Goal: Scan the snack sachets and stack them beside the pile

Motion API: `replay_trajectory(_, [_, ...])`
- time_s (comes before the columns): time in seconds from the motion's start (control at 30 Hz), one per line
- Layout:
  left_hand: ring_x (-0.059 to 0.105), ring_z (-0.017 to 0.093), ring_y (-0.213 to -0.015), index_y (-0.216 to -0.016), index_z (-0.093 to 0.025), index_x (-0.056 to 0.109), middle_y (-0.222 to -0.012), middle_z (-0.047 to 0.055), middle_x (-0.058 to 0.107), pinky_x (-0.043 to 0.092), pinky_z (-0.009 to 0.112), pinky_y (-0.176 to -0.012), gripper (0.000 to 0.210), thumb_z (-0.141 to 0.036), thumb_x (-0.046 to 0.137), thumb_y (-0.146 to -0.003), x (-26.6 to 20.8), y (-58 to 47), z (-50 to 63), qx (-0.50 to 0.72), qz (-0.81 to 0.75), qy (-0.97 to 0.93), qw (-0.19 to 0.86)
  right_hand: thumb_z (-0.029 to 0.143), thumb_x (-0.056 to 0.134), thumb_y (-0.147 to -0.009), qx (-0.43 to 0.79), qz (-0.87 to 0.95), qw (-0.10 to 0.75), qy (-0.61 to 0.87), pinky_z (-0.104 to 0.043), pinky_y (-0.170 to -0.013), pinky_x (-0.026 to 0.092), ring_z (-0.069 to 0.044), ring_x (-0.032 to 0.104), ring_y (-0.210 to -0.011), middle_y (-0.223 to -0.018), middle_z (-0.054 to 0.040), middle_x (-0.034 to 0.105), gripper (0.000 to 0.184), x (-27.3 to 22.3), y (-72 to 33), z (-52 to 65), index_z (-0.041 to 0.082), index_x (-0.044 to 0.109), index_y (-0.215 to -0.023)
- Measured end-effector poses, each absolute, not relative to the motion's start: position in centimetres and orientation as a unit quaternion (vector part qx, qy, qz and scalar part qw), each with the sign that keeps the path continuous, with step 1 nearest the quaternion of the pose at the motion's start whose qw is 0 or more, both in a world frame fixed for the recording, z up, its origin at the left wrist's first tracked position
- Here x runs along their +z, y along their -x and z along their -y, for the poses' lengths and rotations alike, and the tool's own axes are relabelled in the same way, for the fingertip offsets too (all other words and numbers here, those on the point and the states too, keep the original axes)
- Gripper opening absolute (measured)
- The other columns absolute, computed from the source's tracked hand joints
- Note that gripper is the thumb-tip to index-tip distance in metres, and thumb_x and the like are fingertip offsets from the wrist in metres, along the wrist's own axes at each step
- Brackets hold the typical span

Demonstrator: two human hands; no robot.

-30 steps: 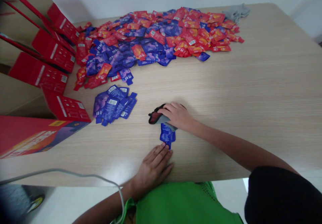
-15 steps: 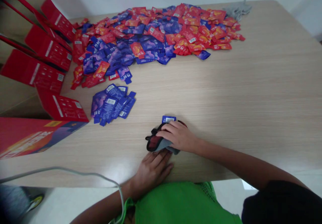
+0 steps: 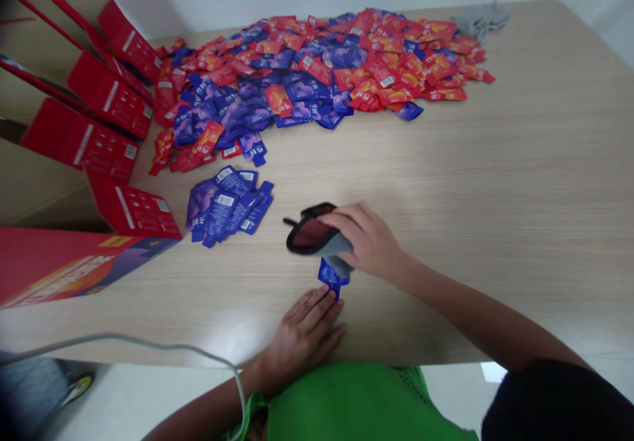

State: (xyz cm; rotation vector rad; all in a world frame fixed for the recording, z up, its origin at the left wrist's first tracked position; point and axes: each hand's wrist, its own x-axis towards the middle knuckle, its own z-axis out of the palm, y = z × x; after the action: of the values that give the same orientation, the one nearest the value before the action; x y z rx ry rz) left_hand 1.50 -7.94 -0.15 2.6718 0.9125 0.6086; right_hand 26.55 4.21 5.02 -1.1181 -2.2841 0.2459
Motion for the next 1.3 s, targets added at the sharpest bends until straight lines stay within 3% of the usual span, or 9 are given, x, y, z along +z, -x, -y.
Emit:
replay_trajectory(0.13, [0.075,0.023,-0.109,-0.136,-0.016,0.067,-0.128,0.01,0.075,0.063,0.037,-0.102,0.039,-0.037,0.064,-0.104,-0.1,-1.4,8.0,0.183,-0.323,-0.916,0.153,0.028,0.064,-0.097,0.145,0.913,0.172,0.341,-0.041,-0.093,0.05,-0.026,0.061,-0.107,-0.124,-0.0069,0.07,0.037,2.3,-24.8,0.2,0.026,0.063,-0.135])
replay_trajectory(0.3, [0.06,0.029,-0.139,-0.14,-0.014,0.065,-0.143,0.013,0.068,0.053,0.044,-0.118,0.043,-0.036,0.064,-0.103,-0.3,-1.4,7.9,0.202,-0.308,-0.921,0.13,0.028,0.077,-0.088,0.135,0.892,0.151,0.405,-0.046,-0.098,0.049,-0.03,0.059,-0.116,-0.132,-0.0111,0.067,0.054,0.1,-25.9,-4.9,0.024,0.061,-0.139])
replay_trajectory(0.47, [0.059,0.028,-0.141,-0.141,-0.016,0.065,-0.142,0.012,0.068,0.052,0.044,-0.119,0.043,-0.036,0.065,-0.103,-0.3,-1.3,7.8,0.204,-0.31,-0.92,0.129,0.02,0.07,-0.089,0.055,0.854,0.203,0.476,-0.051,-0.1,0.049,-0.034,0.057,-0.115,-0.129,-0.0134,0.066,0.055,3.2,-28.5,-10.8,0.022,0.058,-0.143])
replay_trajectory(0.6, [0.06,0.028,-0.139,-0.139,-0.016,0.066,-0.141,0.011,0.069,0.052,0.044,-0.119,0.042,-0.036,0.066,-0.103,-0.3,-1.4,7.8,0.211,-0.309,-0.918,0.132,0.031,0.065,-0.095,0.062,0.828,0.308,0.464,-0.052,-0.099,0.05,-0.034,0.059,-0.114,-0.129,-0.0135,0.065,0.054,5.1,-28.0,-6.9,0.024,0.054,-0.148])
replay_trajectory(0.8, [0.076,0.023,-0.104,-0.133,-0.019,0.07,-0.123,0.01,0.076,0.064,0.037,-0.099,0.034,-0.037,0.062,-0.105,-0.2,-1.4,8.0,0.184,-0.329,-0.914,0.151,0.025,0.062,-0.098,0.147,0.911,0.17,0.347,-0.04,-0.092,0.051,-0.024,0.063,-0.105,-0.123,-0.0058,0.073,0.034,2.0,-24.9,0.7,0.027,0.066,-0.132])
replay_trajectory(0.97, [0.062,0.029,-0.136,-0.139,-0.016,0.066,-0.142,0.011,0.068,0.055,0.044,-0.115,0.041,-0.035,0.064,-0.103,0.0,-1.5,7.8,0.2,-0.315,-0.918,0.133,0.029,0.078,-0.089,0.14,0.897,0.159,0.389,-0.044,-0.098,0.05,-0.028,0.061,-0.114,-0.132,-0.0096,0.069,0.051,0.4,-25.7,-3.9,0.025,0.063,-0.137])
replay_trajectory(1.1, [0.062,0.028,-0.137,-0.139,-0.016,0.066,-0.142,0.01,0.068,0.055,0.043,-0.116,0.041,-0.036,0.065,-0.103,-0.3,-1.5,7.8,0.209,-0.316,-0.917,0.125,0.019,0.076,-0.087,0.082,0.879,0.15,0.445,-0.047,-0.1,0.049,-0.032,0.058,-0.118,-0.132,-0.0124,0.067,0.054,1.8,-27.2,-9.3,0.022,0.062,-0.139])
replay_trajectory(1.2, [0.062,0.028,-0.137,-0.139,-0.017,0.066,-0.141,0.01,0.069,0.056,0.043,-0.115,0.041,-0.036,0.064,-0.103,-0.4,-1.4,7.8,0.215,-0.316,-0.916,0.122,0.017,0.07,-0.09,0.048,0.854,0.209,0.474,-0.049,-0.101,0.049,-0.033,0.058,-0.117,-0.132,-0.0132,0.066,0.055,3.8,-27.9,-10.1,0.022,0.058,-0.143])
replay_trajectory(1.3, [0.062,0.028,-0.136,-0.139,-0.016,0.066,-0.141,0.009,0.069,0.055,0.044,-0.116,0.04,-0.036,0.063,-0.104,-0.3,-1.4,7.7,0.216,-0.311,-0.917,0.124,0.027,0.066,-0.095,0.051,0.838,0.296,0.455,-0.049,-0.098,0.051,-0.032,0.06,-0.113,-0.128,-0.0132,0.066,0.051,5.4,-27.4,-7.1,0.022,0.055,-0.145])
